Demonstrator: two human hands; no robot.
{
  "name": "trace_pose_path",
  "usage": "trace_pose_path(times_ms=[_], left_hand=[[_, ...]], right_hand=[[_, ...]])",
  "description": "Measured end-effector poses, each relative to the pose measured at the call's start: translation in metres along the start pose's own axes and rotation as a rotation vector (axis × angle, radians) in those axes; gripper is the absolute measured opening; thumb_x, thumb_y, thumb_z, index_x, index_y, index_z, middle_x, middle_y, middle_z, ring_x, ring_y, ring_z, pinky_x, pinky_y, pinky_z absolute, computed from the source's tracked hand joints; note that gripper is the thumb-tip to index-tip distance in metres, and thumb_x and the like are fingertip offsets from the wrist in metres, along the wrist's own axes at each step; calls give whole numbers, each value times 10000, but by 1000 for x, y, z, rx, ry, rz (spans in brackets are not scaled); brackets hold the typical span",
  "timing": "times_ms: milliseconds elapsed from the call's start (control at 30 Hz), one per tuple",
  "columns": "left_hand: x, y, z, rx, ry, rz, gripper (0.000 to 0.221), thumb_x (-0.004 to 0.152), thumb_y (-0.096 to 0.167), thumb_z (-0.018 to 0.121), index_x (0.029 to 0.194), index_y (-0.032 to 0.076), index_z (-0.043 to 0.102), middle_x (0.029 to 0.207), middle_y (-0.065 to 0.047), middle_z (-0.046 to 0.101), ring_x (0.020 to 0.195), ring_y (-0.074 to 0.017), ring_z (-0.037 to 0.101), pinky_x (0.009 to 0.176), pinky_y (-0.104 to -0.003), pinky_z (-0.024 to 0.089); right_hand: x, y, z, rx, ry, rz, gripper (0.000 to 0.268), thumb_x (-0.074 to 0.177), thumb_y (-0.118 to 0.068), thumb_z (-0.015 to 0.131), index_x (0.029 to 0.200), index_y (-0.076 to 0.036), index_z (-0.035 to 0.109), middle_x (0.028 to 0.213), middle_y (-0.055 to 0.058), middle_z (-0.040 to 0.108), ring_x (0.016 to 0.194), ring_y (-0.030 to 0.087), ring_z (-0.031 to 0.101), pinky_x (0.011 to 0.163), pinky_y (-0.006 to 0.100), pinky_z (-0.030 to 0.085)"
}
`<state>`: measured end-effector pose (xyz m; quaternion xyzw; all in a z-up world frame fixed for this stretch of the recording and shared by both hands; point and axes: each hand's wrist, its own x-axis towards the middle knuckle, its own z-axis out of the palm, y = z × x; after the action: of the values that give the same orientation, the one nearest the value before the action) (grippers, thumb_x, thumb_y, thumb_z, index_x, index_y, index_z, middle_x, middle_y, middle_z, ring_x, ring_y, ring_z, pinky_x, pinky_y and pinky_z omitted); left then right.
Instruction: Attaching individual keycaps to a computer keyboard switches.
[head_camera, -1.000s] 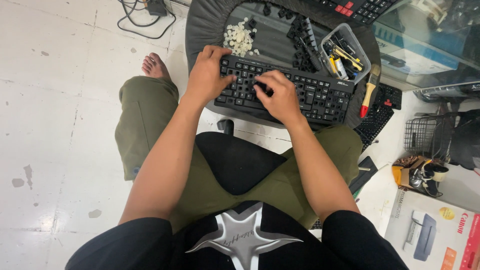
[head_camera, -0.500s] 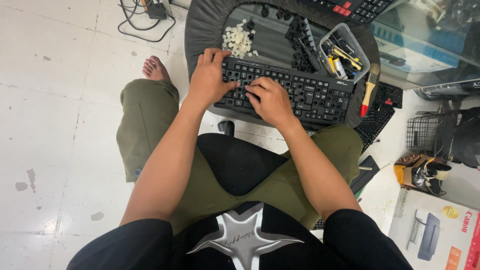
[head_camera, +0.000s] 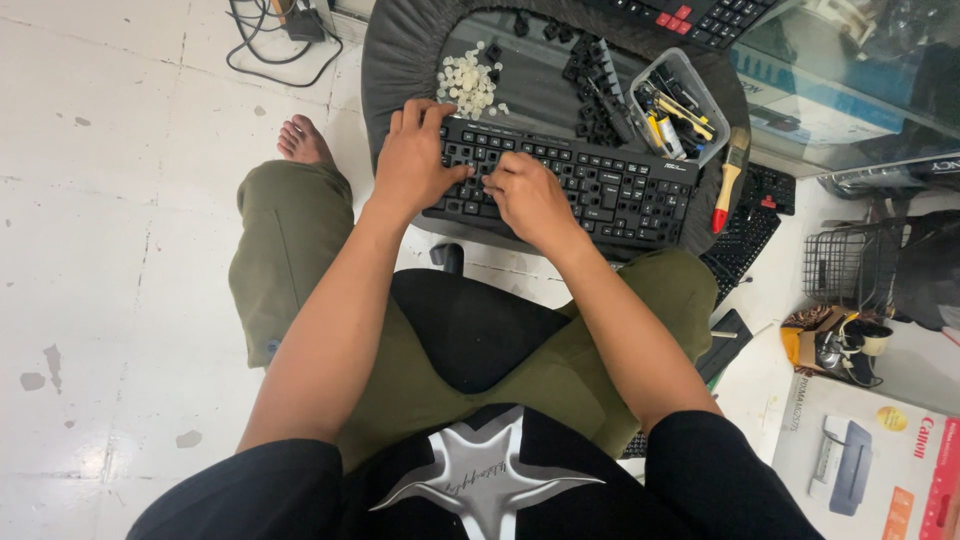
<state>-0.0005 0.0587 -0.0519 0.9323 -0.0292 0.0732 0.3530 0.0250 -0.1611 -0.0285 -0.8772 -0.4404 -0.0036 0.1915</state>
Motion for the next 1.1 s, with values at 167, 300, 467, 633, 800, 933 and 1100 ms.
trace_pose_path(times_ms=[167, 300, 467, 633, 800, 933, 1100], left_hand=[[-1, 16, -23, -78, -95, -74, 758, 827, 258, 922, 1428, 46, 512, 1332, -183, 450, 1230, -468, 525, 973, -590, 523], [1, 16, -25, -104, -85, -90, 679, 892, 264, 863, 1428, 36, 514, 1311, -193, 468, 1216, -463, 539, 955, -575, 532], [3, 18, -25, -82, -73, -113, 640, 916, 309, 830, 1418, 57, 522, 1301, -174, 492, 1206, -441, 556, 960, -548, 543], [4, 21, -35, -90, -118, -151, 592, 993, 327, 745, 1451, 48, 496, 1325, -191, 491, 1234, -424, 551, 950, -545, 547], [6, 28, -39, -139, 66, -105, 463, 991, 285, 754, 1352, 38, 602, 1217, -147, 572, 1160, -361, 595, 887, -498, 558], [9, 32, -31, -385, 218, -88, 342, 1013, 205, 741, 1303, 41, 660, 1122, -146, 655, 1049, -343, 662, 849, -482, 583], [15, 42, -21, -828, 153, -95, 249, 1023, 275, 730, 1231, 141, 762, 1010, -92, 799, 947, -274, 780, 777, -375, 621]], right_hand=[[11, -13, -36, 92, -51, 33, 33, 915, -54, 755, 900, -48, 784, 937, 91, 625, 934, 305, 640, 788, 386, 544], [39, 18, -31, 173, 156, 134, 46, 927, -88, 776, 958, -110, 801, 933, 104, 649, 912, 360, 685, 776, 426, 560], [86, 68, -16, 157, 287, 171, 211, 926, -4, 774, 1121, -85, 780, 967, 117, 654, 866, 346, 696, 744, 398, 592], [101, 76, -10, 29, 136, 181, 218, 882, -4, 807, 1094, -54, 792, 1039, 152, 655, 938, 407, 707, 753, 462, 614], [89, 72, -17, 75, 260, 201, 159, 865, 73, 799, 1002, 18, 740, 985, 125, 629, 808, 326, 710, 653, 396, 631], [72, 35, -44, 222, 429, 51, 201, 844, 137, 819, 985, 20, 735, 953, 97, 619, 786, 300, 703, 651, 346, 616], [52, -14, -76, 390, 578, -56, 211, 837, 162, 822, 959, -2, 766, 973, 99, 650, 878, 290, 731, 716, 362, 626]])
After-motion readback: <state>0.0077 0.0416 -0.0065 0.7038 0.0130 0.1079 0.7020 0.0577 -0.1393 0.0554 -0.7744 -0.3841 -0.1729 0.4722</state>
